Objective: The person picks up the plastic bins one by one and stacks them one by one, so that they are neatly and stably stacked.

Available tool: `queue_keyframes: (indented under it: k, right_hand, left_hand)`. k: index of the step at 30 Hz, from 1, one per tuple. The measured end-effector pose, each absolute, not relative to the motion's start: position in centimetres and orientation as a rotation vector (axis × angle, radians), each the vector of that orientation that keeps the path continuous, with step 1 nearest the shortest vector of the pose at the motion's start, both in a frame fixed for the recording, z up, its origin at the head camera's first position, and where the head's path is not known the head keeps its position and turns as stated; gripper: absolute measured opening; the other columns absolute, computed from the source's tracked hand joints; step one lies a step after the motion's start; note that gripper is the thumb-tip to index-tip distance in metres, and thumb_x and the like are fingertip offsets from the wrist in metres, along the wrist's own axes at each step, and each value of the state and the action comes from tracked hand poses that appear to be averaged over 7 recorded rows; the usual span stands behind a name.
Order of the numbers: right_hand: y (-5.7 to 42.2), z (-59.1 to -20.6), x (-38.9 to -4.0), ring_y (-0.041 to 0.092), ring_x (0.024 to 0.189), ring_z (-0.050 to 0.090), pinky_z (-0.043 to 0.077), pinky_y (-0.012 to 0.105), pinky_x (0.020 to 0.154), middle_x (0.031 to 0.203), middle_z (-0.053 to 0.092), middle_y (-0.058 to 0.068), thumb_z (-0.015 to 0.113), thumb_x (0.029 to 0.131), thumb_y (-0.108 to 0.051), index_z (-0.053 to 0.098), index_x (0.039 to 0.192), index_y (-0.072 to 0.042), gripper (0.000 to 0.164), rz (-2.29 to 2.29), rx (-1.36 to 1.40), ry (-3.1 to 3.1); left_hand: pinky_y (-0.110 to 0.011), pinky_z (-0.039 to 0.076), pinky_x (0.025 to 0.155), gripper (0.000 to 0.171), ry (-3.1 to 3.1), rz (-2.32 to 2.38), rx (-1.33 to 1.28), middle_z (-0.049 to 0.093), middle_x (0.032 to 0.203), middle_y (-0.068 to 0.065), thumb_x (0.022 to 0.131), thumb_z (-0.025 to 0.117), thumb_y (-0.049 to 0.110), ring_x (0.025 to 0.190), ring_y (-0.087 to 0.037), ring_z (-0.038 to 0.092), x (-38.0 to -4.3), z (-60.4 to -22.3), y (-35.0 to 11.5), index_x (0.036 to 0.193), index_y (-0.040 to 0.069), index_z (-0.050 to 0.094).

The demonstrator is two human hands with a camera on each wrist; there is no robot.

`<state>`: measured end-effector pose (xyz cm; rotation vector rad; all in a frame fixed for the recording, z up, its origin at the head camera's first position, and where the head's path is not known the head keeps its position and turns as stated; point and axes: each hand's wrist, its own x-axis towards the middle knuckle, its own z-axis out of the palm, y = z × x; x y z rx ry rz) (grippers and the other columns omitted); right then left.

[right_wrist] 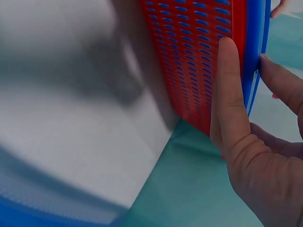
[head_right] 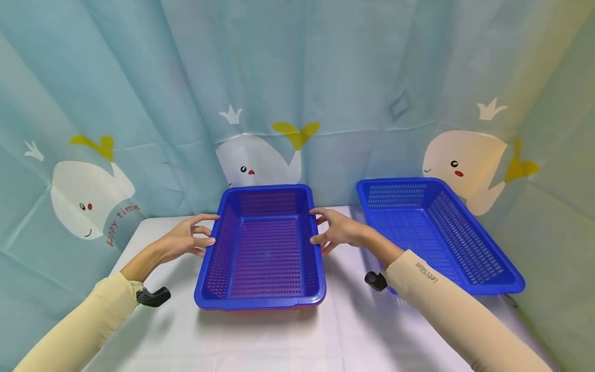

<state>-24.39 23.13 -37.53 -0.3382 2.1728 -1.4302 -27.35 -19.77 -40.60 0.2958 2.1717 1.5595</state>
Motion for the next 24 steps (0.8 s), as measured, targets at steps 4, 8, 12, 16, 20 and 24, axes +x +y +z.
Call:
queue_keyframes:
  k: [4, 8, 12, 16, 20, 24]
  right_hand:
    - [24.6, -37.4, -24.1, 0.039, 0.1, 0.069, 0.063, 0.052, 0.078, 0.154, 0.023, 0.037, 0.07, 0.096, 0.001, 0.015, 0.162, 0.0, 0.086, -1.435, -0.346, 2.175]
    - [25.8, -37.4, -23.9, 0.041, 0.103, 0.068, 0.063, 0.052, 0.077, 0.154, 0.024, 0.037, 0.07, 0.096, 0.002, 0.016, 0.162, -0.001, 0.085, -1.424, -0.33, 2.198]
    - [26.7, -37.5, -23.6, 0.042, 0.107, 0.067, 0.063, 0.05, 0.076, 0.154, 0.025, 0.037, 0.07, 0.096, 0.001, 0.018, 0.162, -0.001, 0.084, -1.4, -0.316, 2.231]
    - [27.2, -37.4, -23.4, 0.042, 0.106, 0.067, 0.063, 0.05, 0.076, 0.155, 0.023, 0.038, 0.07, 0.096, -0.001, 0.018, 0.162, -0.001, 0.084, -1.395, -0.325, 2.242]
    - [27.4, -37.3, -23.3, 0.041, 0.104, 0.068, 0.063, 0.05, 0.077, 0.155, 0.022, 0.038, 0.07, 0.096, -0.001, 0.018, 0.162, -0.001, 0.084, -1.397, -0.329, 2.238]
    - [27.4, -37.3, -23.2, 0.042, 0.105, 0.068, 0.063, 0.05, 0.077, 0.155, 0.022, 0.038, 0.07, 0.097, -0.001, 0.018, 0.162, -0.001, 0.083, -1.391, -0.328, 2.245]
  left_hand:
    - [-0.044, 0.064, 0.073, 0.071, 2.142, 1.597, 0.315, 0.059, 0.107, -0.015, 0.096, 0.071, 0.001, 0.085, -0.021, 0.068, -27.3, -40.9, -18.4, 0.157, 0.011, 0.038]
    - [-0.044, 0.064, 0.073, 0.071, 2.122, 1.616, 0.321, 0.059, 0.107, -0.015, 0.096, 0.071, 0.001, 0.085, -0.021, 0.069, -27.4, -41.1, -17.2, 0.157, 0.013, 0.038]
    - [-0.044, 0.064, 0.074, 0.07, 2.115, 1.617, 0.303, 0.059, 0.108, -0.015, 0.095, 0.072, 0.002, 0.086, -0.022, 0.069, -27.5, -41.2, -16.2, 0.156, 0.016, 0.041]
    - [-0.045, 0.064, 0.074, 0.07, 2.115, 1.623, 0.296, 0.059, 0.108, -0.015, 0.095, 0.072, 0.001, 0.086, -0.022, 0.069, -27.5, -41.2, -15.7, 0.156, 0.017, 0.042]
    - [-0.045, 0.064, 0.074, 0.07, 2.116, 1.619, 0.299, 0.059, 0.107, -0.015, 0.095, 0.072, 0.001, 0.086, -0.022, 0.07, -27.5, -41.2, -15.5, 0.156, 0.017, 0.042]
    - [-0.045, 0.064, 0.075, 0.07, 2.114, 1.611, 0.311, 0.059, 0.109, -0.016, 0.095, 0.072, 0.002, 0.087, -0.023, 0.07, -27.4, -41.2, -15.4, 0.156, 0.017, 0.041]
